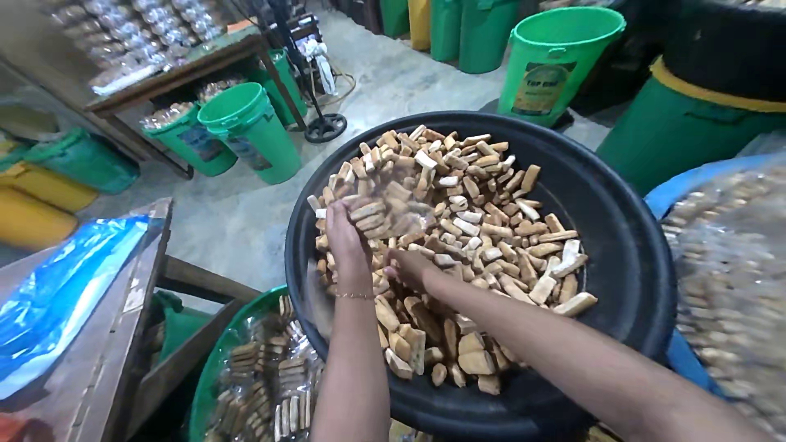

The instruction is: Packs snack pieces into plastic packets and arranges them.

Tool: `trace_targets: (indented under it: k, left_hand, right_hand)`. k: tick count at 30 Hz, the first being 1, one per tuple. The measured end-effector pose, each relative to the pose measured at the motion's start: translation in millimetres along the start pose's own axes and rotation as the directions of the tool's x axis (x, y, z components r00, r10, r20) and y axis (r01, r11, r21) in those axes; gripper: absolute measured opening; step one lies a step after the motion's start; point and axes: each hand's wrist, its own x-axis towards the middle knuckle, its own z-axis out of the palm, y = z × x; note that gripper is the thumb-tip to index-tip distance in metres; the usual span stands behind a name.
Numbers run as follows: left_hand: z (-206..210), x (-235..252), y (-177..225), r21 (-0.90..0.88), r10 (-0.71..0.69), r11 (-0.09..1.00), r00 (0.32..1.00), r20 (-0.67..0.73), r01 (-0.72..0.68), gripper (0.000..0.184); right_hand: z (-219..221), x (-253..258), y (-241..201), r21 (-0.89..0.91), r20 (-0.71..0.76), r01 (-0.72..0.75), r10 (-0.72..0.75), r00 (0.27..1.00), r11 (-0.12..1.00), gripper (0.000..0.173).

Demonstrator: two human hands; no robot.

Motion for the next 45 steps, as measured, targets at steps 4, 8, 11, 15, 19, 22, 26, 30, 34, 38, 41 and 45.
trace_targets:
  k: [4,8,11,15,19,22,26,30,34,38,41,45]
  left_hand:
    - [-1.2,6.8,1.2,-0.142,-0.127,0.983,0.987,-0.095,0.113,0.023]
    - [12.9,0.9,3.4,-0.157,-0.193,0.970,0.980,-0.046,0.183,0.025]
    - [23.6,-8.6,-2.5,-0.098,-0.156,0.982,0.987,0.038,0.159,0.030]
    - [31.1,-28.8,-0.8,-0.008,-0.215,0.975,0.947,0.237,0.224,0.035]
    - [29.2,-43.1,8.1,-0.119,-0.206,0.941,0.816,0.540,0.316,0.029]
    - [21.5,-36.2,9.7,-0.058,-0.212,0.959,0.836,0.507,0.279,0.027]
    - [-4.2,-7.1,13.1,-0.191,-0.033,0.975,0.918,0.395,0.117,0.031]
    - [-6.0,-0.2,15.6,-0.344,-0.013,0.934,0.971,0.239,0.097,0.031]
    - [0.0,-1.7,11.3,-0.338,-0.045,0.933,0.972,0.232,0.124,0.028]
    - [0.5,1.1,11.1,-0.347,-0.063,0.930,0.984,0.169,0.119,0.029]
    - [2.1,0.0,13.3,-0.364,-0.085,0.923,0.988,0.130,0.127,0.027]
    - [4.2,-0.9,13.0,-0.364,-0.083,0.922,0.985,0.153,0.134,0.029]
  right_hand:
    - [-47.0,-43.2,-5.8,-0.106,-0.192,0.005,-0.025,0.981,0.994,0.041]
    - [-78.5,-105.3,-3.1,-0.186,-0.709,0.283,-0.328,0.624,0.941,0.037]
    - [-85.9,-130.2,-1.1,-0.347,-0.818,0.424,-0.491,0.300,0.837,0.028]
    - [-86.3,-113.3,2.6,-0.555,-0.753,0.343,-0.633,0.180,0.758,0.017]
    - [-90.7,-100.6,2.9,-0.499,-0.709,0.471,-0.656,0.260,0.727,0.019]
    - [-97.9,-103.3,-6.8,-0.418,-0.596,0.510,-0.651,0.470,0.751,0.030]
    - [-98.8,-90.2,0.0,-0.314,-0.666,0.395,-0.497,0.556,0.863,0.030]
    - [-61.7,-45.0,8.7,-0.357,-0.145,0.093,-0.153,0.977,0.929,0.032]
    - [-15.2,-1.1,14.8,-0.625,0.058,0.255,-0.281,0.958,0.738,0.042]
    - [0.3,14.8,21.5,-0.665,-0.029,0.294,-0.417,0.909,0.687,0.035]
    - [-1.8,20.6,34.7,-0.683,-0.032,0.340,-0.492,0.870,0.647,0.028]
    - [-15.0,4.8,34.3,-0.678,0.034,0.459,-0.599,0.800,0.575,0.027]
